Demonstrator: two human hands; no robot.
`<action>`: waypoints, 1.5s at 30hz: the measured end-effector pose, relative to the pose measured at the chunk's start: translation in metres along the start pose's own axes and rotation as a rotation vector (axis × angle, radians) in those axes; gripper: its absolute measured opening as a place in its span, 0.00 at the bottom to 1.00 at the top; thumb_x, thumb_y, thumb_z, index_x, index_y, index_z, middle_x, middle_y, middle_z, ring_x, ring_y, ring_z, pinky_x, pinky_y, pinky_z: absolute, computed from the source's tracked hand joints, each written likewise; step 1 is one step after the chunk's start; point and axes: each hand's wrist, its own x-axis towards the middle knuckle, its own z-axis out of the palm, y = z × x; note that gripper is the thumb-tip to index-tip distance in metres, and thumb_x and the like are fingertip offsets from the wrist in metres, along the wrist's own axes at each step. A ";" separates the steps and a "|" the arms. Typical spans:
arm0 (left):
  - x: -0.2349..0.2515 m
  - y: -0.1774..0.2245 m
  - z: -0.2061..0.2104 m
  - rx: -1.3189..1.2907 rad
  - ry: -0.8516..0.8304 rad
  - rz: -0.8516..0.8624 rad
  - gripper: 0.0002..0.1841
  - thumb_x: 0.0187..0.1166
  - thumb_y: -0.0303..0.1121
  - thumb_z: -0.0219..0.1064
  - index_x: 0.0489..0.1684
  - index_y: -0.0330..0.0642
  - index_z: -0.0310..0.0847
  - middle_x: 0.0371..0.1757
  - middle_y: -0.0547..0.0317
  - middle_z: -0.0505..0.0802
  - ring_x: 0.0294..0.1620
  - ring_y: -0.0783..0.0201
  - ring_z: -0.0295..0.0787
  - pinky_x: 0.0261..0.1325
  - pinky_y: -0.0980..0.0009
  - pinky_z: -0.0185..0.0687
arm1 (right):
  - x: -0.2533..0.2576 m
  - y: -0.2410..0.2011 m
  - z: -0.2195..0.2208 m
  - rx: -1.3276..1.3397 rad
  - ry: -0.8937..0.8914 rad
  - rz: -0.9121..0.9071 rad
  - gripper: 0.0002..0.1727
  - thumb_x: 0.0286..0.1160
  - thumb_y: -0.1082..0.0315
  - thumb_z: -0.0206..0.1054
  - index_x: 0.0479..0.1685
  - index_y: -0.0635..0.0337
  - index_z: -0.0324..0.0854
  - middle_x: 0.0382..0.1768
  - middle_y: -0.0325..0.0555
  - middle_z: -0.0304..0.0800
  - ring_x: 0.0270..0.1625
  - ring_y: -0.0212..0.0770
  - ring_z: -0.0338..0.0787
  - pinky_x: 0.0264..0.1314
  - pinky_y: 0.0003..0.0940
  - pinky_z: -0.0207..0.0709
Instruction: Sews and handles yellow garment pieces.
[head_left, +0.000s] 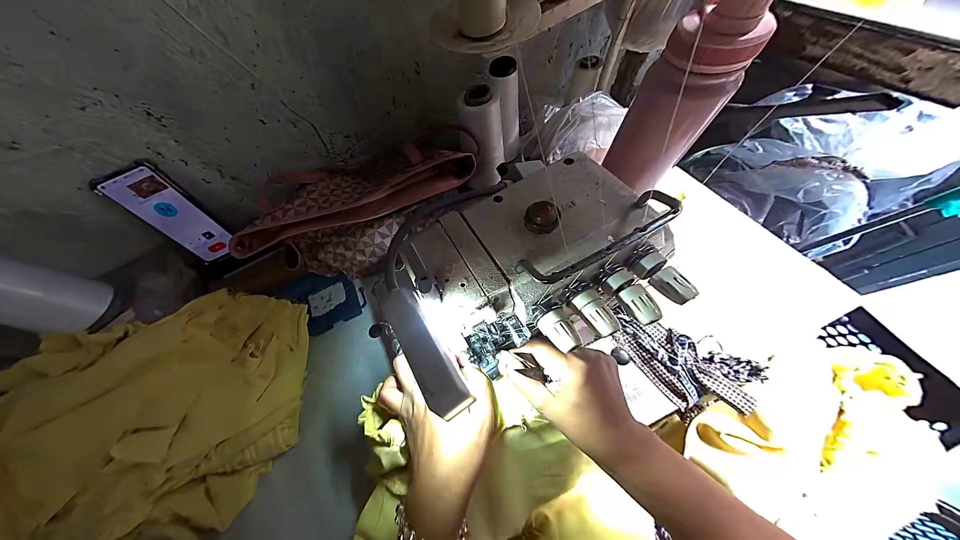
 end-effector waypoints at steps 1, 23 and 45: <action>0.001 -0.001 -0.001 0.004 -0.001 0.006 0.25 0.72 0.49 0.56 0.53 0.37 0.84 0.70 0.34 0.81 0.74 0.37 0.71 0.74 0.38 0.54 | -0.001 0.001 0.001 0.011 0.003 0.000 0.16 0.65 0.54 0.68 0.25 0.57 0.91 0.17 0.44 0.88 0.19 0.39 0.86 0.17 0.37 0.70; 0.006 -0.018 -0.006 -0.008 -0.028 0.092 0.36 0.60 0.58 0.64 0.57 0.34 0.84 0.71 0.33 0.79 0.77 0.37 0.68 0.77 0.37 0.53 | -0.001 0.017 -0.002 0.231 -0.098 -0.019 0.13 0.66 0.54 0.70 0.26 0.53 0.91 0.21 0.37 0.90 0.22 0.28 0.84 0.23 0.28 0.72; 0.020 -0.025 -0.017 -0.079 -0.109 0.113 0.50 0.62 0.57 0.68 0.79 0.20 0.67 0.83 0.26 0.70 0.87 0.33 0.58 0.85 0.34 0.40 | 0.002 0.015 0.000 0.201 -0.097 -0.042 0.13 0.65 0.55 0.69 0.23 0.54 0.89 0.17 0.38 0.86 0.19 0.30 0.81 0.19 0.30 0.69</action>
